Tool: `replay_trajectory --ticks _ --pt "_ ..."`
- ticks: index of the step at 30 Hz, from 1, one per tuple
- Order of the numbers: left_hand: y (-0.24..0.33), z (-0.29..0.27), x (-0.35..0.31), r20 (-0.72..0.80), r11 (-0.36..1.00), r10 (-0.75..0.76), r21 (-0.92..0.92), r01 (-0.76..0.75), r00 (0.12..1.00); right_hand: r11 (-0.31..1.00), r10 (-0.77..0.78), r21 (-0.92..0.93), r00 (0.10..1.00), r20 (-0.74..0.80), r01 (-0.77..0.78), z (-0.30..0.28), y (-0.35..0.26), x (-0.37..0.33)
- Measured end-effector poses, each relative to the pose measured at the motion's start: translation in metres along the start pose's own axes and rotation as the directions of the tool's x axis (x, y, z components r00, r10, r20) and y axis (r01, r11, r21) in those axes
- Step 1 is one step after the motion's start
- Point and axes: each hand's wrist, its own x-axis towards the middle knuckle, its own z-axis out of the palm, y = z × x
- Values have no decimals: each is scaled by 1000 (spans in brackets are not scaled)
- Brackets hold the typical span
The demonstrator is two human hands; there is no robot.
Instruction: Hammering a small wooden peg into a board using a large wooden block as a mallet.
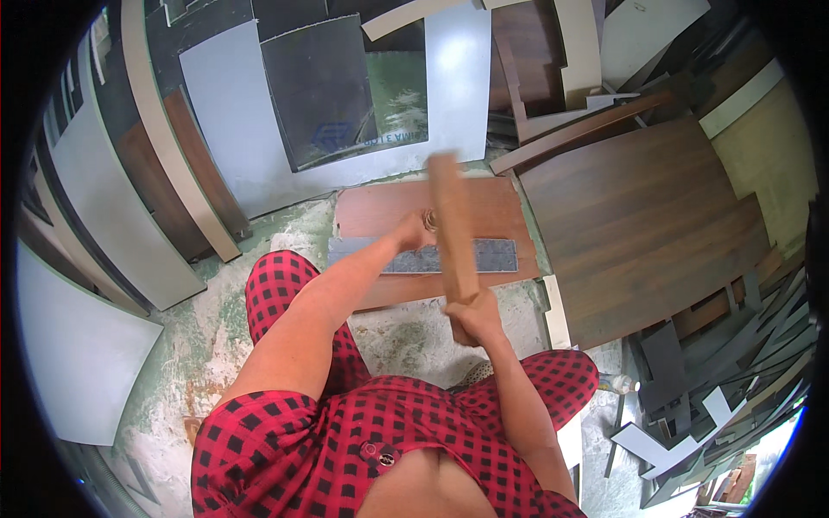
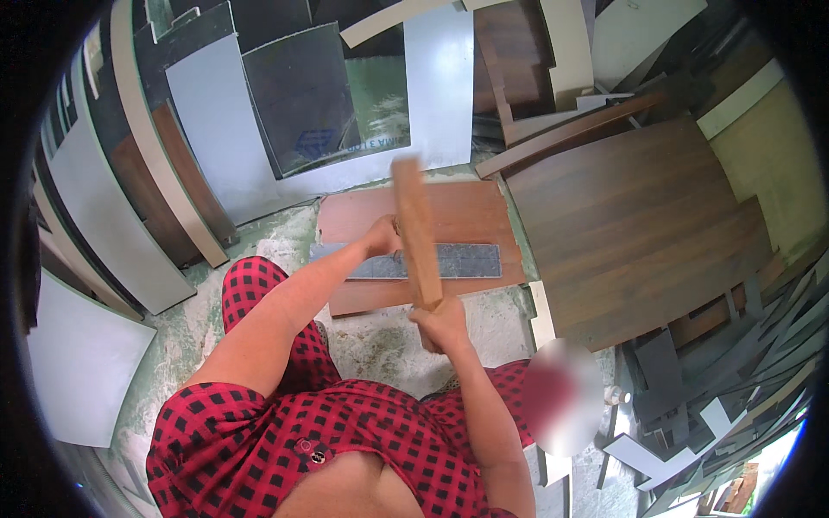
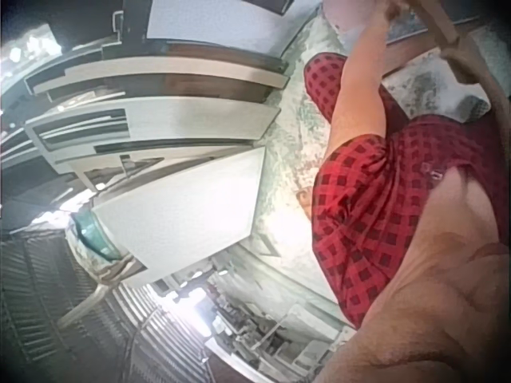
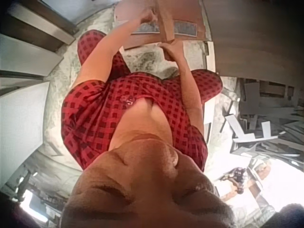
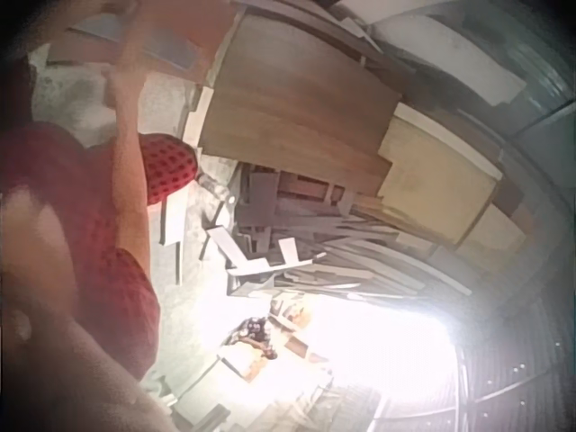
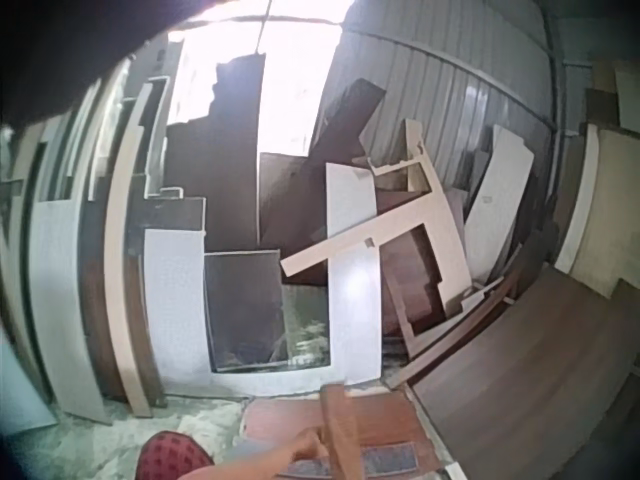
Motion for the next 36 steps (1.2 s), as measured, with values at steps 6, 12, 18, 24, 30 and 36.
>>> replay_trajectory --ticks 6,12,18,24,30,36 --pt "-14 3 6 12 980 137 -145 -134 991 987 -105 119 994 10 103 0 -33 -16" --pt "-11 0 4 65 998 32 -58 -28 997 940 -100 323 994 -49 110 5 -11 -8" --pt "-2 -2 1 -79 966 257 46 -254 963 995 -81 -58 996 22 82 6 14 5" --pt "-7 -11 -12 -79 992 -15 -125 5 997 969 -86 228 995 -46 94 -2 -13 -9" --pt "6 -11 -14 -180 1000 -13 18 16 984 933 -129 317 980 -150 172 -11 -19 -10" --pt "11 -11 -16 -151 1000 -13 -1 13 988 841 -116 524 991 -73 137 -9 -29 -20"
